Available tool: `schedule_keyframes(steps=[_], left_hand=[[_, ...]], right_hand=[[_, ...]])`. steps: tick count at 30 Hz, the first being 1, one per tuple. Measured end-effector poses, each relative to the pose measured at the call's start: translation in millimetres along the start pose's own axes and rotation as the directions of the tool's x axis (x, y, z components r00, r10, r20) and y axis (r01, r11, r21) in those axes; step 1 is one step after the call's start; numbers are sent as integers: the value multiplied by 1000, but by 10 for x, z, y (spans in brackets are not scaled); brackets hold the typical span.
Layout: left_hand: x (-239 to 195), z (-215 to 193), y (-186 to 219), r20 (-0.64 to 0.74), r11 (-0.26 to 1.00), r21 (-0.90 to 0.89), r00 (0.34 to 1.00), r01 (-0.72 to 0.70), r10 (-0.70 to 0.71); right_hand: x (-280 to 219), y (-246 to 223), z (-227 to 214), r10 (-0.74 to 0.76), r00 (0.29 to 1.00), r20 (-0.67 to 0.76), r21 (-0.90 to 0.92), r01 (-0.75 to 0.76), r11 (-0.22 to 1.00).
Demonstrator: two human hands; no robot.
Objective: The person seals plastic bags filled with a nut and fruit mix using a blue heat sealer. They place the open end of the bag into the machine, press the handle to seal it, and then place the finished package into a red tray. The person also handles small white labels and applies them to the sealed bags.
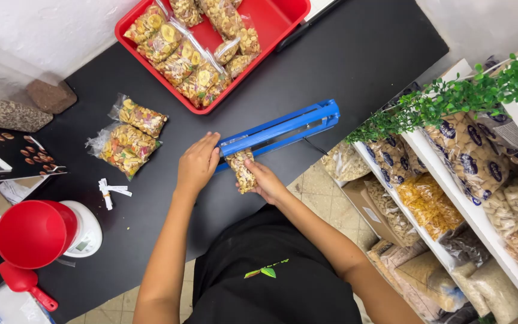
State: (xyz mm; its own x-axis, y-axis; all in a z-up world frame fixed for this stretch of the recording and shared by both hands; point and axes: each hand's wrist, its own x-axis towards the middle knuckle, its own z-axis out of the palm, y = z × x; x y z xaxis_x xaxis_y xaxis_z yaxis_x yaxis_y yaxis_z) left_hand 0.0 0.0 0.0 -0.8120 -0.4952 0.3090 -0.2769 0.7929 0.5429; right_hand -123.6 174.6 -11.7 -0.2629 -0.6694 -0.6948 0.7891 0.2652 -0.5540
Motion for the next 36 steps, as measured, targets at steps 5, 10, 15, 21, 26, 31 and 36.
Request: schedule_keyframes(steps=[5, 10, 15, 21, 26, 31, 36], left_hand=[[-44, 124, -61, -94, 998, -54, 994, 45, -50], [-59, 265, -152, -172, 996, -64, 983, 59, -70], [-88, 404, -237, -319, 988, -153, 946, 2, -51], [-71, 384, -179, -365, 989, -143, 931, -31, -23], [8, 275, -87, -373, 983, -172, 928, -57, -12], [2, 278, -80, -380, 981, -187, 925, -55, -20], [16, 254, -72, -384, 979, -189, 923, -72, -6]], right_hand=[[-39, -34, 7, 16, 1000, 3, 5, -16, 1000], [-71, -97, 40, 31, 1000, 2, 8, -31, 999], [-30, -16, -17, 42, 999, -14, 13, -41, 999], [-37, -27, -17, 59, 998, -17, 8, -59, 998], [-53, -65, 2, 63, 998, -15, 0, -63, 998], [-56, -51, -5, 65, 998, -14, -10, -65, 998], [-44, -39, -16, 70, 997, -15, 9, -70, 998]])
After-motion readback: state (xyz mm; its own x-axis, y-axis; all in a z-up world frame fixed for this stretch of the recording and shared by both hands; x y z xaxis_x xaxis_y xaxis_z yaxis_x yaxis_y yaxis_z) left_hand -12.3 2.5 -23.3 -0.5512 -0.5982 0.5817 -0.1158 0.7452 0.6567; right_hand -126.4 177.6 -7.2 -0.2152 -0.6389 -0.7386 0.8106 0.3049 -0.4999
